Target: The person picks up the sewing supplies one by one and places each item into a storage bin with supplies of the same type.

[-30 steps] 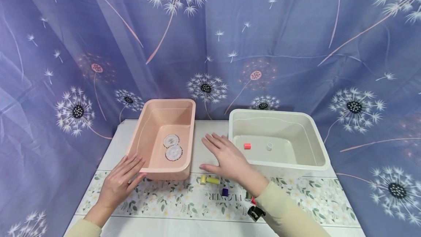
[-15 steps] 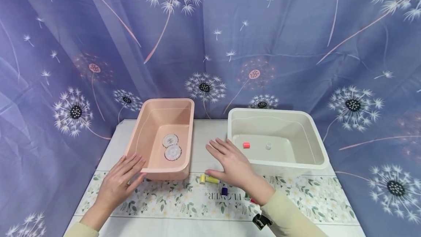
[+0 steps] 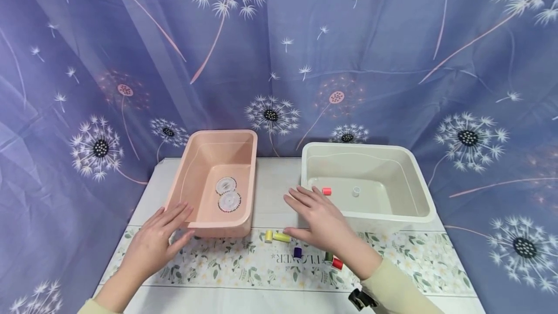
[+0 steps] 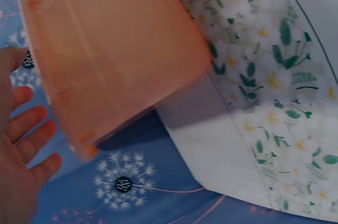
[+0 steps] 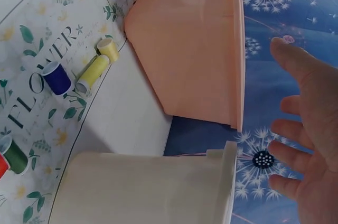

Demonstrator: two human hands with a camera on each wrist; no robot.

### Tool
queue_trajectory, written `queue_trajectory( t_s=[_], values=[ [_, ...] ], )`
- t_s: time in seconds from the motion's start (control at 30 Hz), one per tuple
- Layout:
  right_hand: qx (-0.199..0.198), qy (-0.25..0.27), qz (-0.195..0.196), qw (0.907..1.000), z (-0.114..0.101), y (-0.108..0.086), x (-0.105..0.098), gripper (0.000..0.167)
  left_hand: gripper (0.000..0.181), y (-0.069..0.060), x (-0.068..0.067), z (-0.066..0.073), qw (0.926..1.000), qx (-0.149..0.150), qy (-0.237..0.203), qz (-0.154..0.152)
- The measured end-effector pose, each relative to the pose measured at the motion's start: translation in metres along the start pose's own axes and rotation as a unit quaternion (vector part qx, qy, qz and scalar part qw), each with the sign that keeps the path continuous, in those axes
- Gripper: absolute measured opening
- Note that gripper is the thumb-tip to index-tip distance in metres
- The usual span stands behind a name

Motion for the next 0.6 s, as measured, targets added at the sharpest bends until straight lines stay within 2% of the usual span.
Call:
queue_trajectory(
  t_s=[0.17, 0.43, 0.6],
  values=[
    [0.002, -0.004, 0.01, 0.9999, 0.002, -0.009, -0.005, 0.08, 0.066, 0.001, -0.003, 0.003, 0.9988, -0.029, -0.006, -0.039],
    [0.011, -0.029, 0.037, 0.9988, 0.01, -0.024, -0.013, 0.083, 0.08, 0.001, -0.006, 0.005, 0.9954, -0.068, 0.011, -0.066],
    [0.021, -0.03, 0.047, 0.9982, 0.02, -0.035, -0.019, 0.082, 0.085, 0.0, -0.009, 0.011, 0.9946, -0.078, 0.012, -0.068]
  ],
)
Point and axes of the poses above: each hand's wrist, its own y-axis towards the middle knuckle, its own x-axis out of the palm, z = x × y, the point moved 10 cm from there along y, towards the middle knuckle, and after that the axes turned 4 degrees about z, right-handed, at the moved point
